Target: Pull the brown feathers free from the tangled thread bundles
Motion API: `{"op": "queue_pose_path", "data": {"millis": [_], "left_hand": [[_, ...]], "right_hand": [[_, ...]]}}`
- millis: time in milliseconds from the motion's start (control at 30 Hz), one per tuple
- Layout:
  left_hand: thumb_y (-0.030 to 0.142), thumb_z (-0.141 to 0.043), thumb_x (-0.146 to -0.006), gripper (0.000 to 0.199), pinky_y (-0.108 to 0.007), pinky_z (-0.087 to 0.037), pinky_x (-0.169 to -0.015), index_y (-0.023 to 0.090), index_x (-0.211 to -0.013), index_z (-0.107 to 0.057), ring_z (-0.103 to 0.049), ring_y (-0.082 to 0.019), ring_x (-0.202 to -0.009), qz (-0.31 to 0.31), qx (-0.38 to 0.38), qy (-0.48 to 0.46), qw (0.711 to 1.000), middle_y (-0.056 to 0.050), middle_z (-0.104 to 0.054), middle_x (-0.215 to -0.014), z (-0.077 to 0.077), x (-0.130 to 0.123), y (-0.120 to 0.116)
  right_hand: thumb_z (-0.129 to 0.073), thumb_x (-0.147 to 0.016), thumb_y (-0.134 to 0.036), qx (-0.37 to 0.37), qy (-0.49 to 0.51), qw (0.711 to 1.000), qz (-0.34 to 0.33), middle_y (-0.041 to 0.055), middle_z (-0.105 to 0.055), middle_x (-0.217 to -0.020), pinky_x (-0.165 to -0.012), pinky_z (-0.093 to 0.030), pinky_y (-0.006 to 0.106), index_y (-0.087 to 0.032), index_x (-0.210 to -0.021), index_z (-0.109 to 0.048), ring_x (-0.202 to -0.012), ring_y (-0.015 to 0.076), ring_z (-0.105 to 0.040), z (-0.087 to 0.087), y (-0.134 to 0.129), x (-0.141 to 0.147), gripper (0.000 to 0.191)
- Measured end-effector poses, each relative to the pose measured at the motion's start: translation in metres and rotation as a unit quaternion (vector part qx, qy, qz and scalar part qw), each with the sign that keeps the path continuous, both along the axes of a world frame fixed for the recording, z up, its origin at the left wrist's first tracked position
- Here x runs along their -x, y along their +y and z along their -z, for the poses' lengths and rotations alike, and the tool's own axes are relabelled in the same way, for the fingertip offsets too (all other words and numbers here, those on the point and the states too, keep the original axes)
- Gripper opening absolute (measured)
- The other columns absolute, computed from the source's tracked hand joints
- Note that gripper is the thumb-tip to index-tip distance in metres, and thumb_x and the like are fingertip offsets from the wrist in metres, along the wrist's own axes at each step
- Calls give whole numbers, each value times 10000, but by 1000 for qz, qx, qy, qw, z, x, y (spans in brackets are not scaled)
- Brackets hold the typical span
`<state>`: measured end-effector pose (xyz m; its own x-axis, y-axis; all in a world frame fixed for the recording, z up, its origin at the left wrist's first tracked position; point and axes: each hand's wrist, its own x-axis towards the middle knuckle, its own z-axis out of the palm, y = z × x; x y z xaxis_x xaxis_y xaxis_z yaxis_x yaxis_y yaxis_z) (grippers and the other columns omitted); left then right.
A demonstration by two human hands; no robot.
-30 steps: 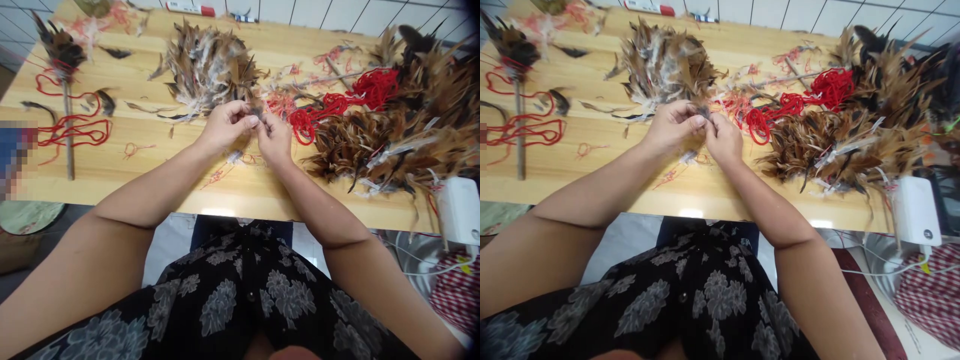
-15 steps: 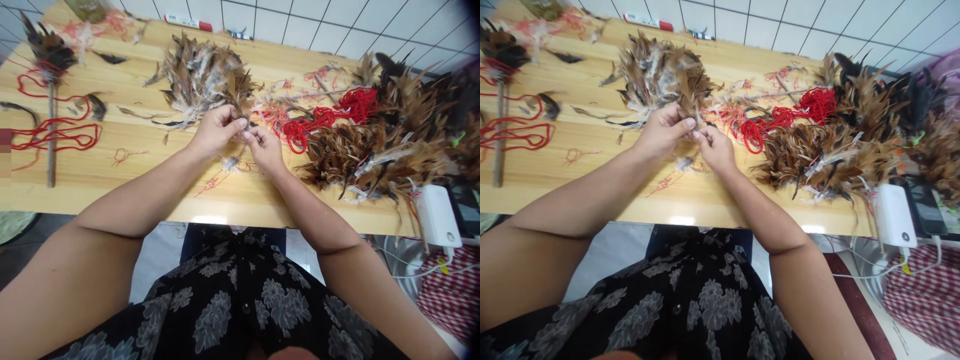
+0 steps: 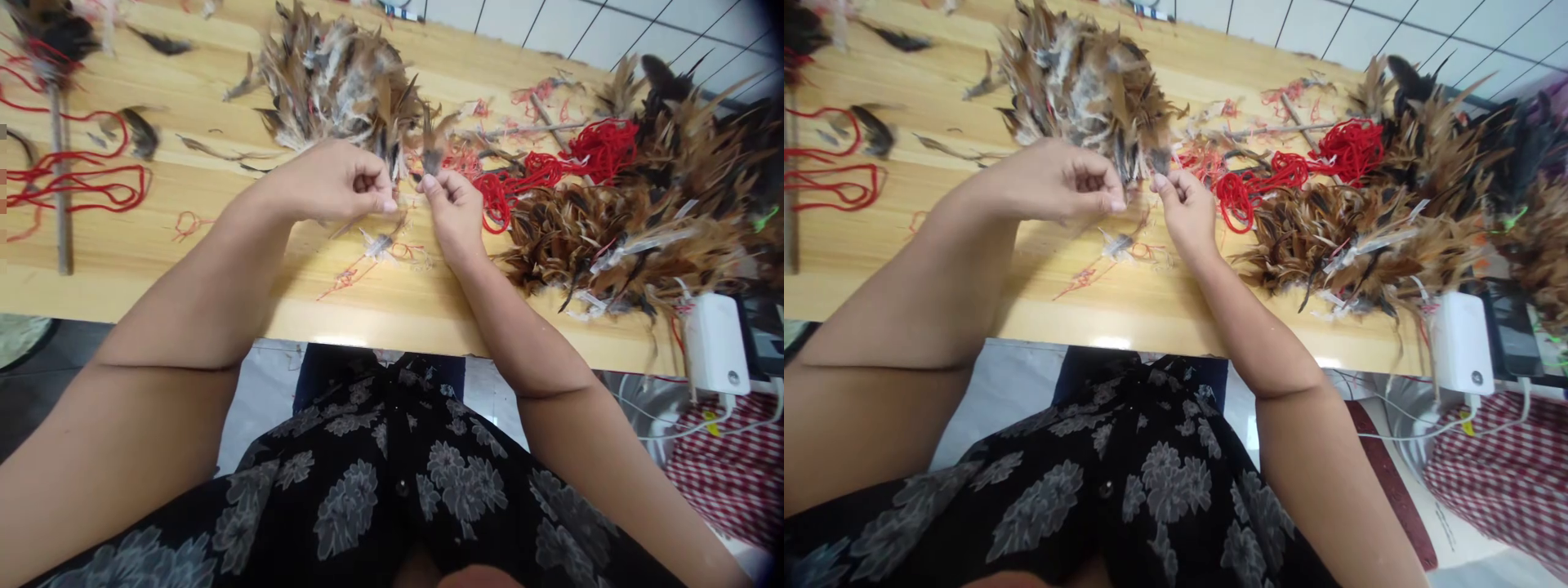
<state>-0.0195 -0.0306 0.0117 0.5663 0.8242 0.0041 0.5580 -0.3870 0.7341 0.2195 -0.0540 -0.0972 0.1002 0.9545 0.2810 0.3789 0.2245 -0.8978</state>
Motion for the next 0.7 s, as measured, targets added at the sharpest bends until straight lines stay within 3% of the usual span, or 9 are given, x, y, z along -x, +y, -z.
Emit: {"op": "queue_pose_path", "data": {"millis": [100, 233, 333, 433, 500, 600, 700], "left_hand": [[236, -1002, -947, 280, -442, -560, -977, 237, -762, -792, -632, -241, -762, 47, -12, 144, 988, -2, -700, -723, -6, 9, 0], [371, -1027, -909, 297, -455, -606, -1139, 264, -757, -796, -796, -326, -929, 130, 32, 203, 970, 28, -605, -693, 8, 11, 4], [273, -959, -905, 231, -488, -607, -1172, 259, -749, -789, -779, -324, -898, 121, 13, 245, 962, 30, -597, -676, 10, 7, 2], [121, -905, -891, 200, -479, -603, -1127, 240, -769, -799, -690, -272, -786, 100, 4, 261, 960, 23, -662, -688, 2, 5, -1], [63, -870, -910, 185, -458, -591, -1119, 220, -836, -806, -700, -267, -830, 70, -6, 213, 975, 18, -697, -730, -3, 8, 1], [45, -838, -989, 191, -439, -606, -1077, 215, -926, -774, -728, -268, -900, -7, 4, 57, 998, 7, -707, -770, -2, 13, 8], [145, -911, -1069, 262, -461, -653, -967, 226, -918, -713, -707, -237, -802, -52, 77, -122, 988, -18, -715, -774, 10, 9, 12]], "right_hand": [[-646, -1199, -889, -3, -21, 1000, 6, -6, -551, -879, -906, -627, 374, -247, -1012, -768, -892, 181, -615, 4, 3, -3, 680], [-642, -1197, -900, 1, -37, 999, 5, -11, -535, -849, -874, -613, 362, -253, -995, -758, -862, 177, -600, 2, 1, 0, 688], [-649, -1213, -866, 7, -49, 999, 0, -9, -532, -845, -878, -603, 362, -257, -997, -760, -867, 183, -609, 0, -2, 2, 656], [-636, -1215, -872, 13, -46, 999, -5, -5, -512, -861, -899, -595, 372, -256, -1005, -752, -892, 191, -607, -2, -4, 3, 661], [-613, -1205, -904, 16, -37, 999, -10, -2, -496, -872, -909, -589, 382, -262, -1000, -733, -901, 196, -586, -4, -5, 3, 685], [-595, -1178, -953, 16, -24, 999, -19, 0, -471, -871, -907, -574, 391, -279, -979, -700, -899, 204, -545, -5, -7, 4, 710], [-619, -1136, -988, 13, -8, 1000, -24, 0, -471, -866, -883, -546, 388, -294, -955, -681, -886, 211, -516, -6, -9, 6, 720]]}}
